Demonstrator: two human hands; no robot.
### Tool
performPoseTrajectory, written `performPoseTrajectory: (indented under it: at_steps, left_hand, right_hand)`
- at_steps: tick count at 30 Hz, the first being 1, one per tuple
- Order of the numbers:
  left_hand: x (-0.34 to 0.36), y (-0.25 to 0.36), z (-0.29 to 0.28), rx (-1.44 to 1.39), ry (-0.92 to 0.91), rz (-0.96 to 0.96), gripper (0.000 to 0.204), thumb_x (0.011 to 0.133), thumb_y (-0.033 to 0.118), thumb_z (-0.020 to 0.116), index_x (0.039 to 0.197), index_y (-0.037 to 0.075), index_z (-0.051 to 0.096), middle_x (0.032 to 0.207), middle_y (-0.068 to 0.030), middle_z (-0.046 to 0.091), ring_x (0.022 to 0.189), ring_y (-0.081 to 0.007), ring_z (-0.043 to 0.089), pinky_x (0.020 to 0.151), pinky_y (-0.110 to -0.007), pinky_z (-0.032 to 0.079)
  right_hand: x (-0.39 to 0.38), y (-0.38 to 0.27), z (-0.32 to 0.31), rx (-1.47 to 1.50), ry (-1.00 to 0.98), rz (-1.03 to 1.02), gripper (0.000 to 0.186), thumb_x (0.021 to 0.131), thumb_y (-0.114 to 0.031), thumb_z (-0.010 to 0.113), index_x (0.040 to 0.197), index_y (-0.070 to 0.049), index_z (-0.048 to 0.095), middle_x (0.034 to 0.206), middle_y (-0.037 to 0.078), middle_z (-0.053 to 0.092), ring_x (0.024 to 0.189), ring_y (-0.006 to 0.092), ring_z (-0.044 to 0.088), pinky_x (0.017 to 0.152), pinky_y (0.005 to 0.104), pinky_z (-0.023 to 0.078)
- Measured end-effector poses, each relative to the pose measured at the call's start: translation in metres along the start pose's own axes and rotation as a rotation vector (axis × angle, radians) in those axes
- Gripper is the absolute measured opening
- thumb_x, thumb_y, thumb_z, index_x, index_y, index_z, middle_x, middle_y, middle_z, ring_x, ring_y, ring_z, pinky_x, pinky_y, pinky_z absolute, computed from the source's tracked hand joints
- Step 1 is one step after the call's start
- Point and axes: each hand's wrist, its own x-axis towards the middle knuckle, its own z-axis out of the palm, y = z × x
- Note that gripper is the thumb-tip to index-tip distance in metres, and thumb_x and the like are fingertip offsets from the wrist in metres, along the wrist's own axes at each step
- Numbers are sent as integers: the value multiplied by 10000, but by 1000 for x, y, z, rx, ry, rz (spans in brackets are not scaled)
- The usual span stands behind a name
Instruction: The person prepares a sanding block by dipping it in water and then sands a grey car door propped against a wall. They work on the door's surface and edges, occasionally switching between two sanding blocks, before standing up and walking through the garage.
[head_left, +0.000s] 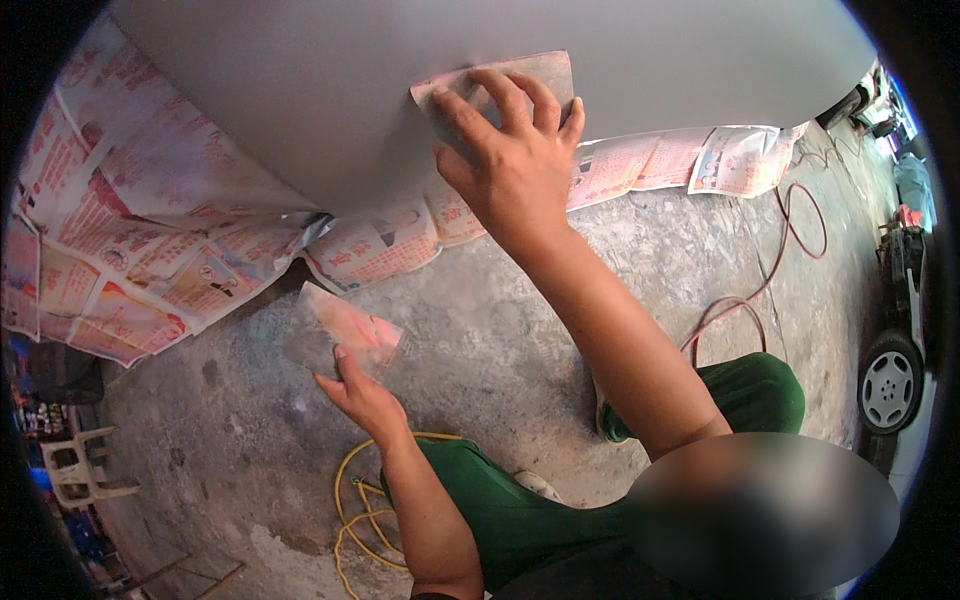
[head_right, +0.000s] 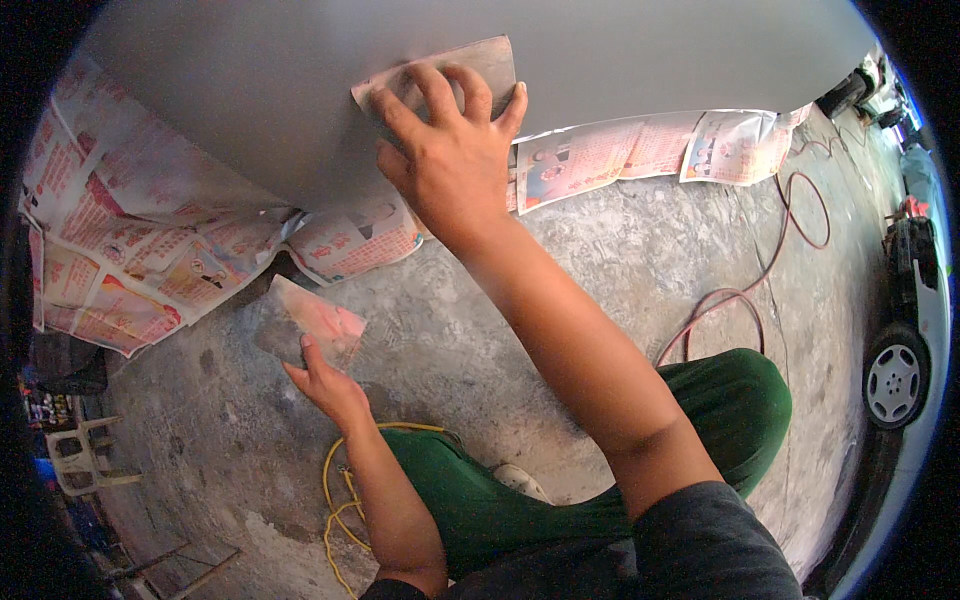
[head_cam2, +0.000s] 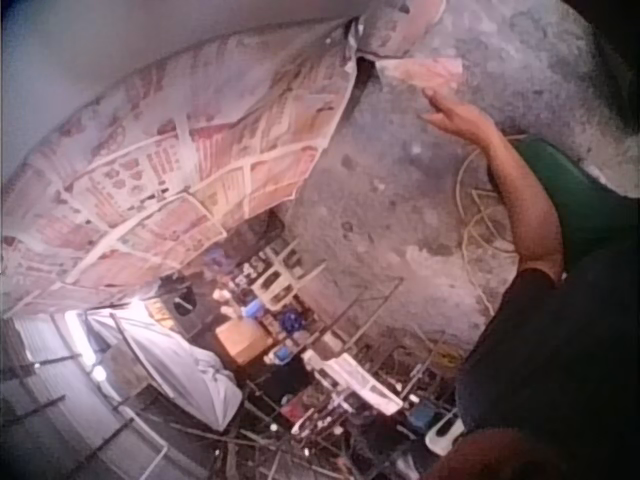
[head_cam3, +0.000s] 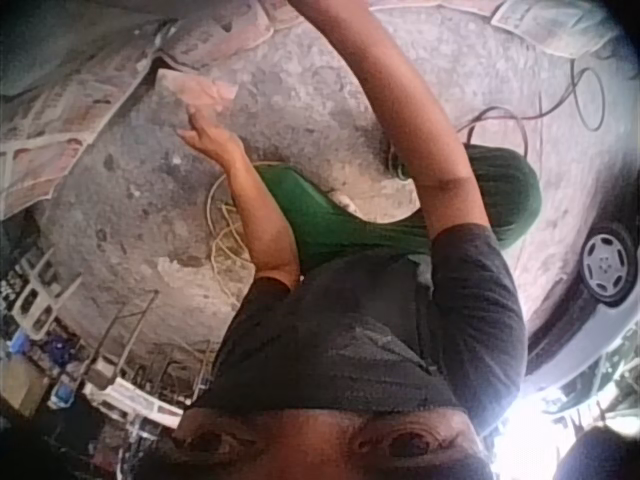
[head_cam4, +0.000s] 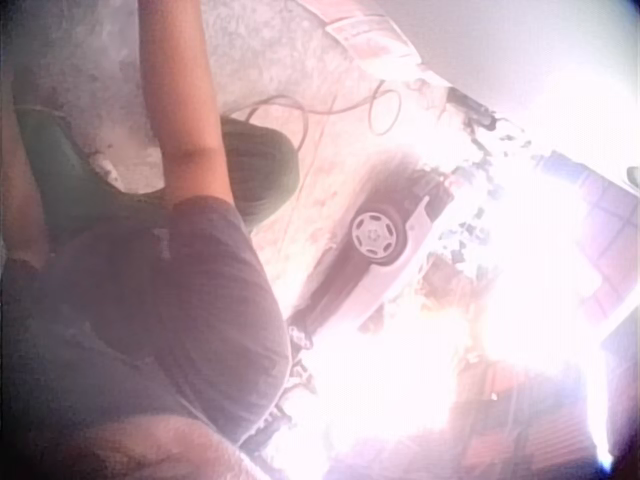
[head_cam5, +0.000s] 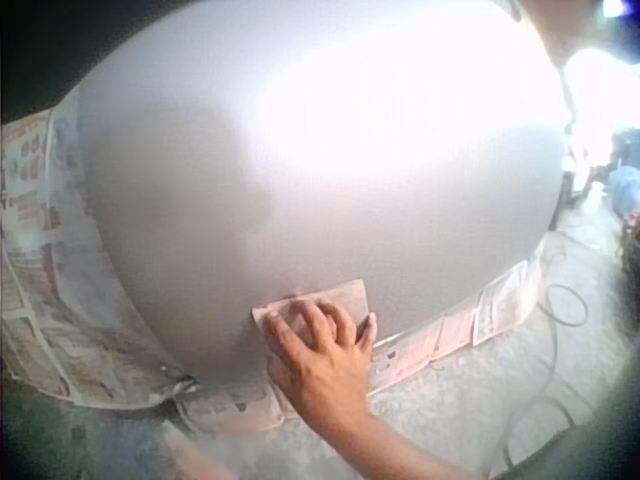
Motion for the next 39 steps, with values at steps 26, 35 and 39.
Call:
performPoseTrajectory:
  at_steps: [26, 35, 39]
  left_hand:
    - [1, -3, 2, 63, 24, 8, 644, 1021, 277, 562, 1486, -88, 305, 1494, -267, 428, 1354, -347, 477, 1138, -433, 355]
    - [6, -8, -7, 31, -59, -57, 1014, 957, 430, 650, 1559, -114, 43, 1608, -307, 199, 1484, -382, 296, 1211, -453, 249]
    - [5, -7, -6, 20, -51, -49, 1013, 956, 431, 651, 1558, -117, 48, 1608, -310, 195, 1488, -379, 287, 1212, -452, 245]
  right_hand:
    - [-14, 6, 6, -49, -55, 2, 496, 781, -304, 773, 1259, -319, 640, 1368, 9, 525, 1326, 297, 419, 1060, 766, 240]
    - [-17, 1, 2, -18, -84, 24, 491, 771, -292, 768, 1249, -286, 656, 1372, 10, 528, 1324, 296, 423, 1060, 767, 240]
    - [-14, 2, 3, -11, -48, 19, 480, 772, -295, 767, 1240, -289, 662, 1373, 13, 529, 1319, 300, 430, 1058, 762, 246]
